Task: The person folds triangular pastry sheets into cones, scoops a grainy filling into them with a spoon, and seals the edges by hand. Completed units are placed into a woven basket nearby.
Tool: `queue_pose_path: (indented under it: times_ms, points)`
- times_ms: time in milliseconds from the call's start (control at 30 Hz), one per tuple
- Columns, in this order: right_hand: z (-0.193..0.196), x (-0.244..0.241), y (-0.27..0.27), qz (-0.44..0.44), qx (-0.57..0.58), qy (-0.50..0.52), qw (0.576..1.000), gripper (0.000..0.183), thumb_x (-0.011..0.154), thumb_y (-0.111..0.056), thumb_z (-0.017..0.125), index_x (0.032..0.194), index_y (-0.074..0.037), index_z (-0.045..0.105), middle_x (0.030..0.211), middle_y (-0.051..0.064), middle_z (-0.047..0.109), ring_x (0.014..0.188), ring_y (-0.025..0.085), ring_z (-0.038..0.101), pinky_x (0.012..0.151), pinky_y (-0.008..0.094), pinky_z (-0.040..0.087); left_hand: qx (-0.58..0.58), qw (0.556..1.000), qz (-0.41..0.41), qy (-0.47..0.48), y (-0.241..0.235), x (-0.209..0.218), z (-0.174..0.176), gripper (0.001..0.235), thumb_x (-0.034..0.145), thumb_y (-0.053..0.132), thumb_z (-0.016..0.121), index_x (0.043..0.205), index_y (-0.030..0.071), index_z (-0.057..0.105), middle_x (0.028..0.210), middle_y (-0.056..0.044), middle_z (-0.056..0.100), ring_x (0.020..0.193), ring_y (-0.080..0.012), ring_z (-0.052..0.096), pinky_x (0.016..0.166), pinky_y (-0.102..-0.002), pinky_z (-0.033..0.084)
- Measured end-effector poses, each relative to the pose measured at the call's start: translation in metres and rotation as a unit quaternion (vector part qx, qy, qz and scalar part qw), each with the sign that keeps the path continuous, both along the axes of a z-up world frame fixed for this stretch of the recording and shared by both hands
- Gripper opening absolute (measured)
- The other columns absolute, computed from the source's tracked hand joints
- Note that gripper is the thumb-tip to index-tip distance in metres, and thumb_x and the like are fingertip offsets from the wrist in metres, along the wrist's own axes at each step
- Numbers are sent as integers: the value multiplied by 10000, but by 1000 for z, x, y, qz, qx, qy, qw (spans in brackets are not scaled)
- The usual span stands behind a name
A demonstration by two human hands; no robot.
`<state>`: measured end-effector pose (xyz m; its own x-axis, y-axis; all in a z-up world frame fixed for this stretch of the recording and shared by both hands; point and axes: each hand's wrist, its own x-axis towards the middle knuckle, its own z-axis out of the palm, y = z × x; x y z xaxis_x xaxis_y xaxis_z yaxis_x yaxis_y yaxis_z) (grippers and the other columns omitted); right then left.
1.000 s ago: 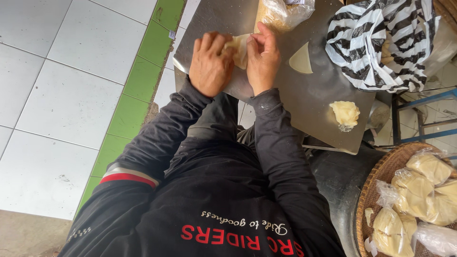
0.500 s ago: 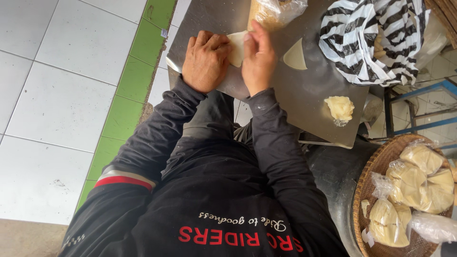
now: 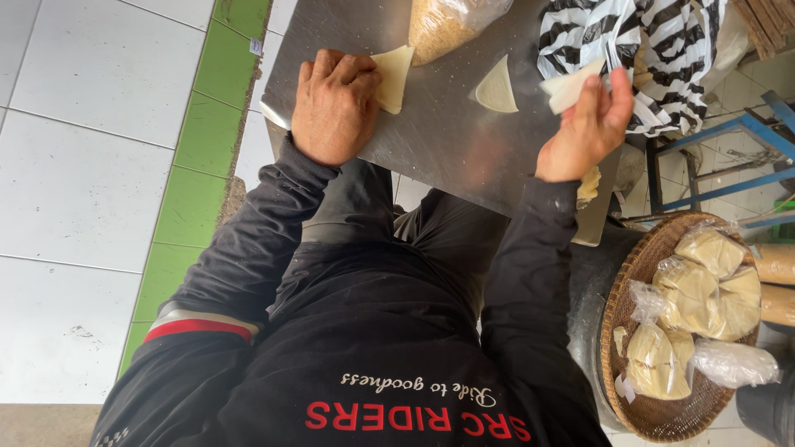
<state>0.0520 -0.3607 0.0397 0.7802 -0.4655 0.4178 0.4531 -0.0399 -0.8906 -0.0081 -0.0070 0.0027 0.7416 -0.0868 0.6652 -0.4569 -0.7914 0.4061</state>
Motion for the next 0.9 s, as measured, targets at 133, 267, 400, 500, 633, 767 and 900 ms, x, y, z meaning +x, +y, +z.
queue_pose_path:
  times_ms: [133, 267, 400, 500, 633, 767, 900]
  points:
    - [-4, 12, 15, -2, -388, -25, 922, 409, 1075, -30, 674, 1465, -57, 551, 1062, 47, 776, 1008, 166, 743, 1018, 383, 568, 2, 1000, -9, 3, 3, -1, 6, 245, 876, 66, 747, 1118, 76, 782, 1231, 13, 707, 1130, -225, 572, 910, -369, 450]
    - [-11, -17, 36, 47, -558, 27, 828, 443, 1042, -44, 687, 1465, -61, 559, 1136, 85, 786, 1052, 237, 767, 936, 364, 596, 0, 1000, -18, 6, 4, -2, 8, 259, 864, 78, 751, 1121, 62, 777, 1221, -2, 706, 1110, -229, 567, 903, -374, 450]
    - [-11, -33, 41, 47, -559, 16, 828, 427, 1040, -52, 696, 1447, -73, 569, 1136, 97, 789, 1031, 276, 762, 919, 371, 594, 6, 1000, -18, 5, 4, -2, 4, 241, 897, 76, 761, 1137, 61, 772, 1229, 0, 703, 1125, -227, 568, 904, -366, 447]
    - [-9, -35, 44, 40, -564, 14, 825, 424, 1043, -57, 707, 1444, -81, 569, 1133, 79, 794, 1032, 273, 761, 922, 381, 593, 4, 1000, -19, 1, 3, -2, 5, 225, 894, 77, 765, 1119, 69, 772, 1220, 2, 703, 1126, -232, 568, 910, -370, 446]
    - [-7, -35, 44, 45, -556, 30, 830, 433, 1049, -65, 710, 1455, -90, 563, 1135, 74, 794, 1022, 262, 761, 903, 369, 592, -2, 1000, -19, -4, 3, -3, 5, 229, 911, 85, 760, 1138, 63, 771, 1221, -2, 700, 1129, -233, 568, 919, -374, 444]
    - [-8, -39, 41, 48, -543, 19, 838, 456, 1066, -84, 718, 1483, -100, 536, 1147, 66, 799, 1049, 240, 772, 935, 360, 597, 2, 1000, -16, -6, 3, -2, 3, 207, 928, 100, 757, 1131, 65, 772, 1217, -4, 701, 1124, -233, 569, 926, -375, 447]
    - [-9, -39, 39, 73, -519, 61, 850, 475, 1065, -97, 718, 1499, -103, 524, 1153, 66, 797, 1047, 206, 783, 923, 337, 606, -2, 1000, -15, -4, 3, 0, 0, 199, 935, 103, 755, 1129, 64, 776, 1210, -5, 707, 1115, -228, 574, 912, -372, 450]
